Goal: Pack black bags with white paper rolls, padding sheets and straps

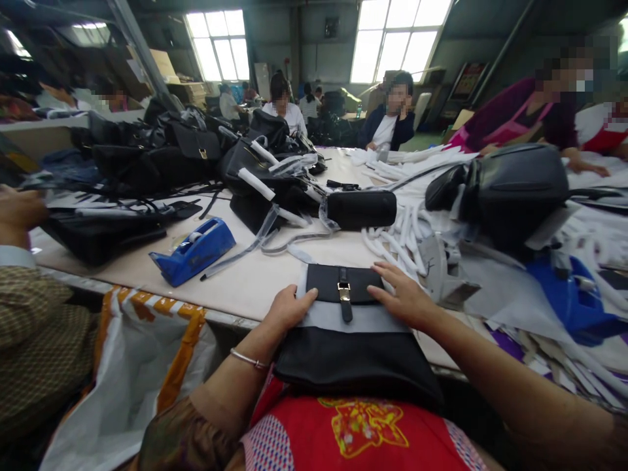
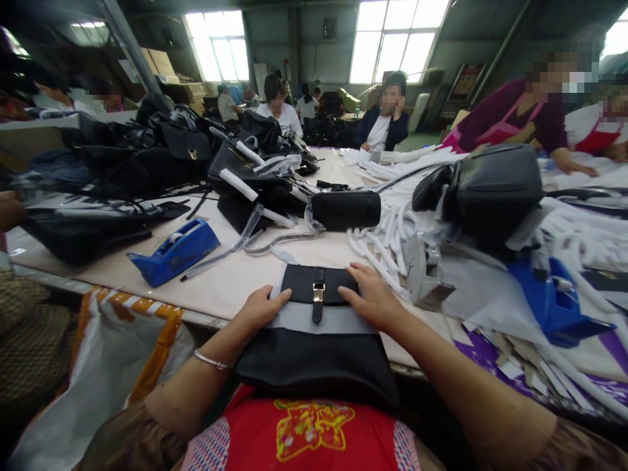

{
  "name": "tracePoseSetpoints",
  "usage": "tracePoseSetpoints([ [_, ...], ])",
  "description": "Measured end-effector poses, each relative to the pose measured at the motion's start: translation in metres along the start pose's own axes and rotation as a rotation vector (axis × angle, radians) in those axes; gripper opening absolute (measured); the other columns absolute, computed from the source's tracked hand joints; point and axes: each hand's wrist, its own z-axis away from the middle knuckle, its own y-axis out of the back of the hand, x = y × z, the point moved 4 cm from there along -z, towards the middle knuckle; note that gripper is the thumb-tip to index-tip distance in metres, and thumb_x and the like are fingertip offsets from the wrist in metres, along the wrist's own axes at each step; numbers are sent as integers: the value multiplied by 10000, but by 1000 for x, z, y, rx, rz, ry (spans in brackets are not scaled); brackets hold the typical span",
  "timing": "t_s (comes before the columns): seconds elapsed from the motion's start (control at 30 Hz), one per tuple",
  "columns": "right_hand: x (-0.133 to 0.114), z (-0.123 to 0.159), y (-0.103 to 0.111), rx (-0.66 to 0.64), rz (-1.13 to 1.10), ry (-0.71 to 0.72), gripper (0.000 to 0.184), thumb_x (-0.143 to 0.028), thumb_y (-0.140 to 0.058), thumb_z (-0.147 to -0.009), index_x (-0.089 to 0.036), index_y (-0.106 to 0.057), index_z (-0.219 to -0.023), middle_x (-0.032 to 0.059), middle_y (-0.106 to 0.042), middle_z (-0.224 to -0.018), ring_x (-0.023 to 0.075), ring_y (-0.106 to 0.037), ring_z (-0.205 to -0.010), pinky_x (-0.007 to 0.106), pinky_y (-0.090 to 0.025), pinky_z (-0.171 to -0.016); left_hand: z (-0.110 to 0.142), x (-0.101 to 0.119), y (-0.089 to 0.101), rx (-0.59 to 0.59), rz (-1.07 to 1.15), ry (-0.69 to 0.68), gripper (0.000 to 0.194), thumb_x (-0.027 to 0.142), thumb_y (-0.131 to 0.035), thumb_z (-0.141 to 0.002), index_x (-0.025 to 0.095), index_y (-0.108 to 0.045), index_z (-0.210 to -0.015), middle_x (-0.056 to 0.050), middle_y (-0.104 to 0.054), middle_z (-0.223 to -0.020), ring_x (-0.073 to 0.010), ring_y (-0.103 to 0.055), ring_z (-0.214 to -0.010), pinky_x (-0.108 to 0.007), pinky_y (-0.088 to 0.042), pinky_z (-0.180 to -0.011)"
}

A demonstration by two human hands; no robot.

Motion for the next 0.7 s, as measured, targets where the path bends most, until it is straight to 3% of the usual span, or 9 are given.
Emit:
tracePoseSetpoints([
  [0.1,36,6,-10,27,-187,-406,607,-435,-643,-839,-133,-545,-1356,197,-538,-1408,315,-569,-1229,482,-436,-1058,0,-1,1,12,49,36,495,579,-597,-804,116,-681,-960,-183,-724,-1009,-298,-664,-937,-312,-446,-728],
  [0.17,51,16,-22,-62,-435,-624,591,-493,-664,-824,-152,-581,-1299,185,-641,-1280,295,-659,-1074,442,-531,-919,1,-2,1,19,98,62,532,575,-641,-772,103,-676,-1015,-198,-716,-1069,-314,-656,-1002,-317,-455,-767],
  [0.23,53,26,-36,-195,-734,-751,519,-541,-652,-830,-164,-636,-1186,146,-730,-1083,259,-706,-914,383,-573,-779,1,-2,0,10,159,87,573,582,-667,-749,91,-675,-1044,-202,-718,-1085,-324,-653,-1033,-319,-465,-784],
  [0.33,42,35,-45,-311,-1069,-840,397,-481,-626,-879,-132,-663,-1063,117,-758,-878,212,-719,-771,323,-575,-729,2,-3,-2,-36,272,116,602,619,-652,-752,86,-694,-1028,-183,-743,-1026,-320,-674,-997,-318,-486,-770],
  [0.43,29,35,-42,-303,-1248,-879,326,-372,-601,-915,-102,-643,-1094,133,-762,-901,207,-727,-772,327,-574,-799,1,-2,-3,-91,395,138,619,649,-614,-777,82,-710,-1005,-168,-756,-990,-306,-690,-953,-318,-505,-755],
  [0.7,18,35,-33,-281,-1246,-903,385,-374,-600,-917,-82,-623,-1167,137,-768,-922,211,-733,-745,347,-573,-836,-5,-1,-10,-199,675,207,611,638,-645,-777,84,-706,-1027,-146,-766,-982,-269,-705,-924,-303,-538,-758],
])
